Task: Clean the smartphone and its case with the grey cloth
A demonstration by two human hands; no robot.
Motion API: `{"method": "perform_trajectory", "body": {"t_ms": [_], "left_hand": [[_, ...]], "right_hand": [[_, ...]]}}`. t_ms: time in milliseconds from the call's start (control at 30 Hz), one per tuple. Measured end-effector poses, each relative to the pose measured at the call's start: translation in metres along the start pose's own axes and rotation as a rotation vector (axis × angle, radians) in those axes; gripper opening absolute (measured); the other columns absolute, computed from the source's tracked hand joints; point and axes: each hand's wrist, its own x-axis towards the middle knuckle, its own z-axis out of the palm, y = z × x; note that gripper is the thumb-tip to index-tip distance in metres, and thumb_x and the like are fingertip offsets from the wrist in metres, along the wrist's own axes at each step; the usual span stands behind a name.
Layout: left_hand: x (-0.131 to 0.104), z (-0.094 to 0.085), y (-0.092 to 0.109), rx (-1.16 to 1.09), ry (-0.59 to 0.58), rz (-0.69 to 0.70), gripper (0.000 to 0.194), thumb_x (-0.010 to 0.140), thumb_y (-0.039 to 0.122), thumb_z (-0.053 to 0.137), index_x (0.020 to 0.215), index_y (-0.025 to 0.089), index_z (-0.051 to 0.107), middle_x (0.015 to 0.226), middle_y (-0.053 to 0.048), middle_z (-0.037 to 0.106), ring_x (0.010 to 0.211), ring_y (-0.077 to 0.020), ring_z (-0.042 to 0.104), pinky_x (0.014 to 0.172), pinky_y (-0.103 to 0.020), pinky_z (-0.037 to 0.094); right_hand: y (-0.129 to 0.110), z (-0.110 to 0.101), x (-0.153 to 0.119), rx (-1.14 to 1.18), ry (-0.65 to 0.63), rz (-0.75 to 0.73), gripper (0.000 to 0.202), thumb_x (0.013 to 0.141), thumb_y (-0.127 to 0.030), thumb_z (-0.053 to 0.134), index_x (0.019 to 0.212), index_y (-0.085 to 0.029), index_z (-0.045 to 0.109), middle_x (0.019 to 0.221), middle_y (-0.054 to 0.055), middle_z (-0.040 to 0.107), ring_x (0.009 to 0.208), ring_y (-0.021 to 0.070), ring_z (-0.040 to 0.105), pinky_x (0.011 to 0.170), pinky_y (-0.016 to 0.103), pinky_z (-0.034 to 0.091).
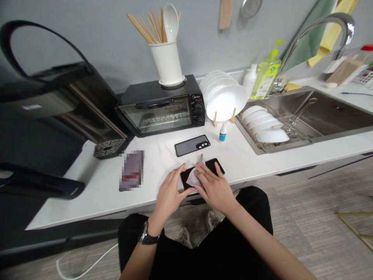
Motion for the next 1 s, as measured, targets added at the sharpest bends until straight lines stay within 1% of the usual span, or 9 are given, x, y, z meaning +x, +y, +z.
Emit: {"method": "perform_trajectory", "body": {"t_ms": [100, 167, 333, 467, 567, 700, 767, 900, 1000], "left_hand": [[0.002, 0.001, 0.001, -0.002, 0.012, 0.008, 0.089, 0.089, 0.036, 0.083, 0.162, 0.03, 0.031, 0.141, -0.011, 0.064, 0.13, -0.0297, 0.062, 0.111, -0.047, 0.051], [0.003, 0.001, 0.0, 0.002, 0.006, 0.018, 0.09, 0.089, 0.035, 0.083, 0.162, 0.03, 0.03, 0.14, -0.01, 0.064, 0.128, -0.0293, 0.062, 0.111, -0.047, 0.051], [0.003, 0.001, -0.003, 0.036, -0.013, 0.019, 0.089, 0.089, 0.028, 0.083, 0.161, 0.028, 0.033, 0.141, -0.011, 0.064, 0.127, -0.03, 0.062, 0.107, -0.046, 0.053], [0.002, 0.002, -0.001, 0.037, 0.017, 0.019, 0.091, 0.086, 0.036, 0.087, 0.16, 0.027, 0.034, 0.135, -0.01, 0.067, 0.123, -0.0306, 0.063, 0.107, -0.047, 0.051], [0.003, 0.004, -0.002, 0.052, 0.033, 0.035, 0.091, 0.085, 0.041, 0.086, 0.159, 0.026, 0.036, 0.132, -0.01, 0.068, 0.12, -0.0306, 0.064, 0.107, -0.047, 0.05], [0.004, 0.005, -0.005, 0.149, 0.036, 0.044, 0.074, 0.092, 0.032, 0.077, 0.157, 0.025, 0.042, 0.121, -0.01, 0.071, 0.111, -0.031, 0.066, 0.102, -0.047, 0.05], [0.003, 0.004, -0.003, 0.168, 0.048, 0.043, 0.075, 0.091, 0.034, 0.078, 0.157, 0.025, 0.043, 0.121, -0.01, 0.071, 0.11, -0.0316, 0.066, 0.102, -0.048, 0.049], [0.002, 0.004, -0.001, 0.126, 0.071, 0.058, 0.092, 0.084, 0.045, 0.087, 0.159, 0.025, 0.037, 0.127, -0.01, 0.07, 0.115, -0.0324, 0.065, 0.106, -0.049, 0.048], [0.003, 0.005, -0.003, 0.133, 0.058, 0.069, 0.091, 0.085, 0.043, 0.086, 0.16, 0.025, 0.037, 0.128, -0.01, 0.07, 0.115, -0.032, 0.064, 0.108, -0.051, 0.047]], "right_hand": [[0.02, -0.002, -0.006, -0.136, 0.083, 0.12, 0.053, 0.11, -0.039, 0.044, 0.158, -0.018, 0.046, 0.163, 0.013, 0.049, 0.157, 0.034, 0.035, 0.129, 0.067, 0.013], [0.008, 0.004, -0.003, -0.15, 0.111, 0.156, 0.059, 0.11, -0.045, 0.045, 0.16, -0.014, 0.043, 0.164, 0.016, 0.046, 0.156, 0.0354, 0.037, 0.129, 0.066, 0.014], [-0.03, 0.011, -0.002, 0.007, 0.014, -0.083, 0.069, 0.108, -0.055, 0.046, 0.161, -0.012, 0.04, 0.164, 0.014, 0.045, 0.156, 0.0281, 0.04, 0.132, 0.057, 0.014], [-0.003, -0.003, -0.012, -0.039, 0.029, -0.011, 0.058, 0.109, -0.044, 0.047, 0.161, -0.019, 0.042, 0.161, 0.011, 0.051, 0.151, 0.028, 0.047, 0.131, 0.061, 0.014], [-0.003, 0.0, -0.005, -0.076, 0.08, 0.101, 0.062, 0.108, -0.049, 0.049, 0.158, -0.011, 0.046, 0.16, 0.018, 0.051, 0.151, 0.034, 0.046, 0.129, 0.064, 0.019], [-0.036, 0.012, 0.003, 0.067, 0.002, -0.083, 0.072, 0.104, -0.063, 0.049, 0.153, -0.009, 0.051, 0.16, 0.017, 0.051, 0.152, 0.0309, 0.045, 0.131, 0.059, 0.019], [-0.032, 0.008, -0.004, 0.08, -0.023, -0.135, 0.065, 0.107, -0.059, 0.047, 0.155, -0.015, 0.05, 0.159, 0.013, 0.053, 0.151, 0.0272, 0.047, 0.132, 0.057, 0.015], [0.006, -0.004, -0.012, -0.057, 0.06, 0.056, 0.055, 0.11, -0.044, 0.046, 0.16, -0.02, 0.044, 0.159, 0.013, 0.053, 0.148, 0.029, 0.05, 0.131, 0.062, 0.014], [-0.005, 0.003, 0.0, -0.06, 0.102, 0.133, 0.061, 0.108, -0.05, 0.049, 0.156, -0.013, 0.049, 0.158, 0.018, 0.054, 0.149, 0.034, 0.049, 0.128, 0.064, 0.022]]}}
